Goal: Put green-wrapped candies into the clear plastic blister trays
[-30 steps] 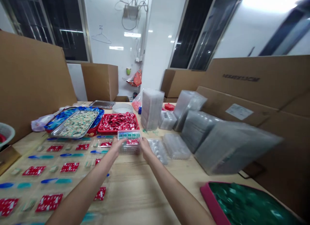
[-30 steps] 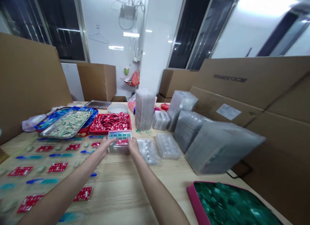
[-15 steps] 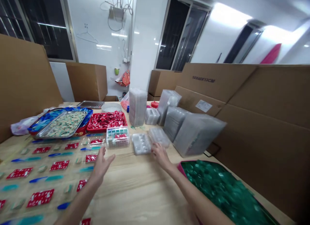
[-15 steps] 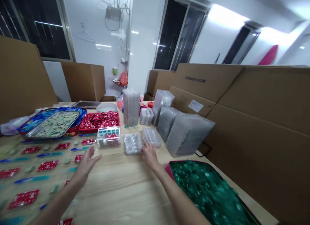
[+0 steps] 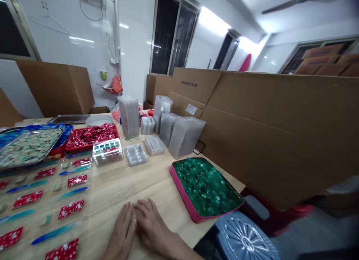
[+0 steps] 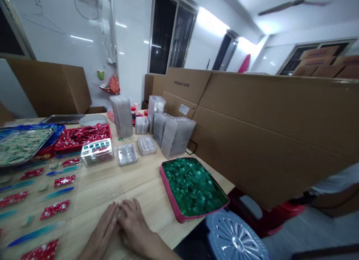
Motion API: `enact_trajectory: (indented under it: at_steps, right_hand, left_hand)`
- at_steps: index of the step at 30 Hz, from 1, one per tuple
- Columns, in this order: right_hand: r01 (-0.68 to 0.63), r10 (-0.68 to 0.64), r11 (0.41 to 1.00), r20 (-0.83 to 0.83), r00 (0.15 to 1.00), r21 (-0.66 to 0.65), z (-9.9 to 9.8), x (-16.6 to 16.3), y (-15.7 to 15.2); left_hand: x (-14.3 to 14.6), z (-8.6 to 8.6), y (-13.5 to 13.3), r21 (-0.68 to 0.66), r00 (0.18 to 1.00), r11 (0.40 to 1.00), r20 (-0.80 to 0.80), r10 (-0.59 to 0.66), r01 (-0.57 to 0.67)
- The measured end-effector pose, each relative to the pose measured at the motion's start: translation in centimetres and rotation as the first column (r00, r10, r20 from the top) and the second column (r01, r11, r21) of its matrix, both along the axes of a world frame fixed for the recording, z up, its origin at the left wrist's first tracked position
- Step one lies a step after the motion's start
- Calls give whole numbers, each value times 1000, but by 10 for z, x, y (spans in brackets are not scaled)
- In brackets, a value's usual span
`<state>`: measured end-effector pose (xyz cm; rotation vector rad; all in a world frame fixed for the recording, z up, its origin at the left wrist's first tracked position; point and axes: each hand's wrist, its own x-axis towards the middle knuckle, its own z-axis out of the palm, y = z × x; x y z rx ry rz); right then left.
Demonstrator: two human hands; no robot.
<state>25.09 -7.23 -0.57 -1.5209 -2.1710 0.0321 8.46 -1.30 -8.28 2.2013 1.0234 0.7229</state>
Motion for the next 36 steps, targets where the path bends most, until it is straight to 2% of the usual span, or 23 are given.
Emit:
enact_trajectory:
  at_steps: [2, 3, 5, 6, 7, 8, 10, 14, 19, 24, 27, 31, 36]
  right_hand:
    - [175, -173, 984, -50, 984, 38, 14, 30, -12]
    - [324, -319, 944, -69, 945, 66, 19, 49, -15]
    - [581, -582, 807, -26, 813, 101, 25, 87, -18]
    - [656, -659, 751, 42, 751, 71, 25, 103, -19]
    - [688, -686, 725, 110, 719, 22, 23, 116, -20]
    - [702, -689, 712, 171, 704, -23, 20, 125, -21]
    - [686, -650, 722, 249, 718, -92, 13, 134, -23]
    - [631, -587, 770, 283, 758, -93, 5, 126, -24]
    - [558, -529, 825, 230, 817, -86, 6, 84, -11]
    - [477, -460, 870, 140, 877, -122, 7, 24, 10]
    - [404, -401, 907, 51, 915, -120, 11, 6, 15]
    - [335, -329, 942, -162, 930, 10, 25, 25, 11]
    - [541, -501, 823, -224, 836, 175, 39, 76, 0]
  left_hand:
    - [-2, -15, -6, 90, 996, 995, -82, -31, 38]
    - [-4, -18, -8, 140, 992, 989, -121, -37, 54]
    - [-10, -18, -12, 225, 981, 970, -191, -43, 87]
    - [-13, -17, -14, 257, 974, 961, -220, -47, 105]
    - [-16, -16, -16, 286, 968, 951, -245, -48, 119]
    - [-19, -16, -18, 315, 964, 940, -262, -46, 130]
    - [-24, -20, -22, 370, 957, 916, -287, -43, 153]
    - [-30, -37, -34, 442, 946, 881, -324, -16, 166]
    - [-35, -46, -49, 499, 944, 856, -327, 47, 131]
    - [-43, -34, -59, 541, 931, 832, -352, 94, 120]
    - [-46, -29, -65, 548, 924, 831, -359, 132, 95]
    - [-50, -31, -70, 530, 930, 845, -341, 139, 69]
    - [-50, -32, -74, 534, 942, 844, -307, 133, 55]
